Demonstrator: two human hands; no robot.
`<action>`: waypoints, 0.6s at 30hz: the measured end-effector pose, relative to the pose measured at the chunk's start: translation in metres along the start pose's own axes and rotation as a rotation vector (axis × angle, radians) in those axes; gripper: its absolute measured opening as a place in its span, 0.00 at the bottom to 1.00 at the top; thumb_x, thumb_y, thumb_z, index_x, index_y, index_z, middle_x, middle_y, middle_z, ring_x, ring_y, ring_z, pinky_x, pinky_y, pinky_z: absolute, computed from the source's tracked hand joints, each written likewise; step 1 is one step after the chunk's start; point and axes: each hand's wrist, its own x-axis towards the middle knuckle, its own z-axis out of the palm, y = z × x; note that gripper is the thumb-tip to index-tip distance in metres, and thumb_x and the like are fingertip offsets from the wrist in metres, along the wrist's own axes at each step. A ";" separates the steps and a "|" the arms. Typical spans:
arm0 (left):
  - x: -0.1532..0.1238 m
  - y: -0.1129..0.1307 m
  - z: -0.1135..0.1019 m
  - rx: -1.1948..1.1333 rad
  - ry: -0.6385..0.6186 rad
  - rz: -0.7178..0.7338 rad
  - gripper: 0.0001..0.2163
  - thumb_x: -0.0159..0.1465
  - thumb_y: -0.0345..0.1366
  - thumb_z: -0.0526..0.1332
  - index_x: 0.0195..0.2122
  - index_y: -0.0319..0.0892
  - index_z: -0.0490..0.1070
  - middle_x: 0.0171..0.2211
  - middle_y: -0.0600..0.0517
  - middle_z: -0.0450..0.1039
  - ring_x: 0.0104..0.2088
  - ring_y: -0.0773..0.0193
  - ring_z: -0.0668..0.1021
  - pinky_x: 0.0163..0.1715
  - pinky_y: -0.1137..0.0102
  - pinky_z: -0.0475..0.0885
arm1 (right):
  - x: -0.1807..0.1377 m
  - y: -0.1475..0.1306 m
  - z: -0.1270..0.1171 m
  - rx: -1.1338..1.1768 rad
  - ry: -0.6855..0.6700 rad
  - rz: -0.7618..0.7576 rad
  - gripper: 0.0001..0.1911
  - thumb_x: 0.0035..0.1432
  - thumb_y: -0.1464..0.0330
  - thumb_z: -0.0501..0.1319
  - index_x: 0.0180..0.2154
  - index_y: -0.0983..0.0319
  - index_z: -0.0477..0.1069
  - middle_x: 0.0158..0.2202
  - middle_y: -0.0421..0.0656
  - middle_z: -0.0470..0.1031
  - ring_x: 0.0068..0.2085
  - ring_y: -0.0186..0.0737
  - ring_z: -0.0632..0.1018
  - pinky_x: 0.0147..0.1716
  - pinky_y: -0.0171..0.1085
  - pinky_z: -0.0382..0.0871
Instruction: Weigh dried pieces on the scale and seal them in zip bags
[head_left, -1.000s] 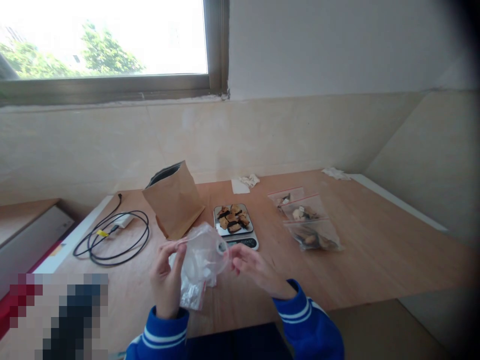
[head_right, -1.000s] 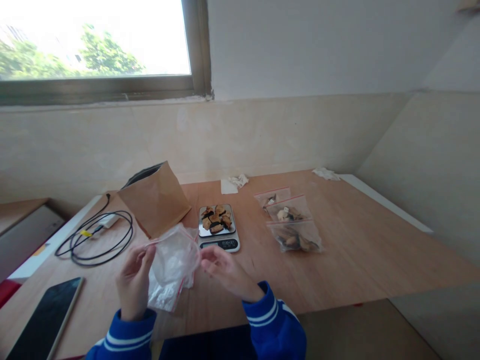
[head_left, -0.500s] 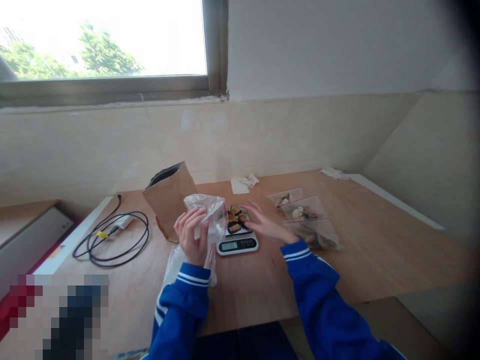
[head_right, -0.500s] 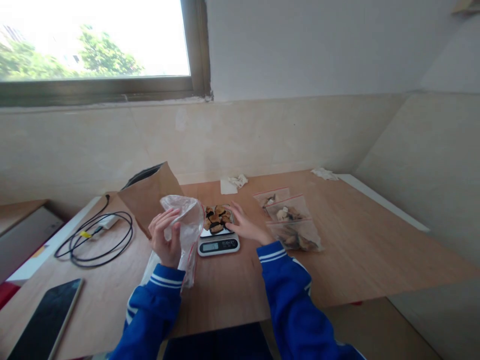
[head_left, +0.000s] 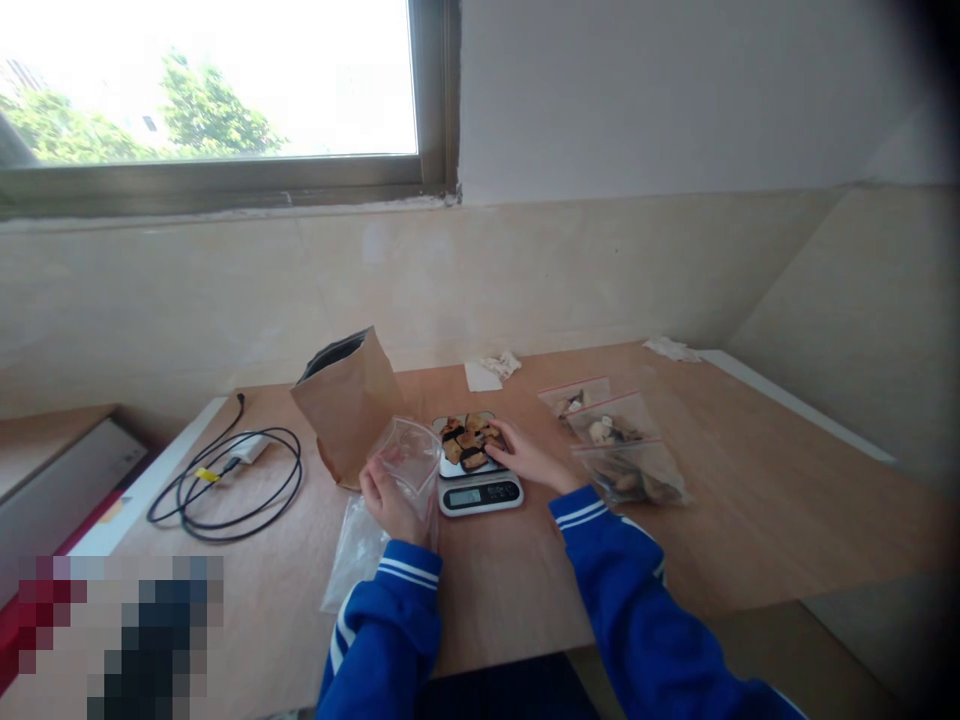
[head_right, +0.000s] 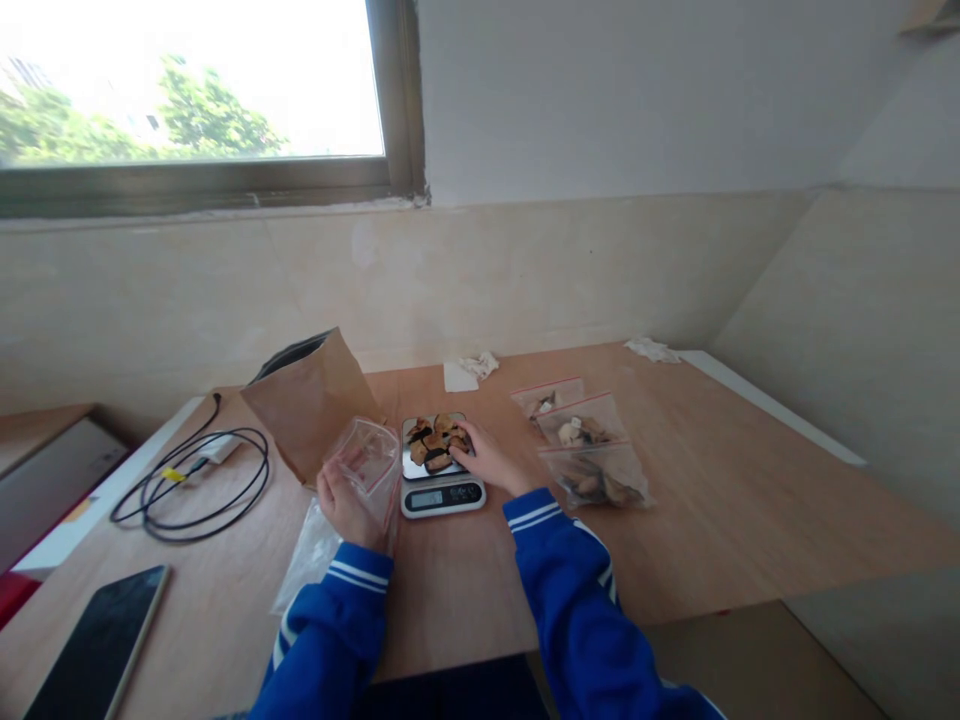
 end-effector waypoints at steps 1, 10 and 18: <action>0.001 -0.002 -0.002 0.010 -0.012 -0.006 0.17 0.64 0.50 0.51 0.42 0.41 0.66 0.41 0.45 0.74 0.39 0.61 0.77 0.40 0.63 0.73 | 0.000 -0.001 0.001 -0.012 0.011 0.013 0.24 0.57 0.64 0.58 0.55 0.63 0.63 0.54 0.51 0.69 0.54 0.46 0.71 0.54 0.48 0.62; 0.000 -0.003 -0.004 0.123 -0.049 0.075 0.23 0.64 0.52 0.45 0.49 0.41 0.66 0.42 0.44 0.71 0.41 0.59 0.76 0.41 0.63 0.72 | -0.004 -0.018 -0.001 -0.203 0.120 0.011 0.17 0.51 0.73 0.57 0.45 0.63 0.70 0.41 0.47 0.74 0.43 0.45 0.73 0.46 0.45 0.66; -0.002 0.000 -0.004 0.089 -0.078 0.068 0.20 0.65 0.49 0.48 0.49 0.41 0.67 0.44 0.45 0.71 0.45 0.59 0.75 0.46 0.64 0.70 | -0.006 -0.038 -0.010 -0.104 0.218 0.031 0.15 0.48 0.75 0.54 0.39 0.63 0.72 0.34 0.44 0.74 0.36 0.42 0.74 0.38 0.40 0.67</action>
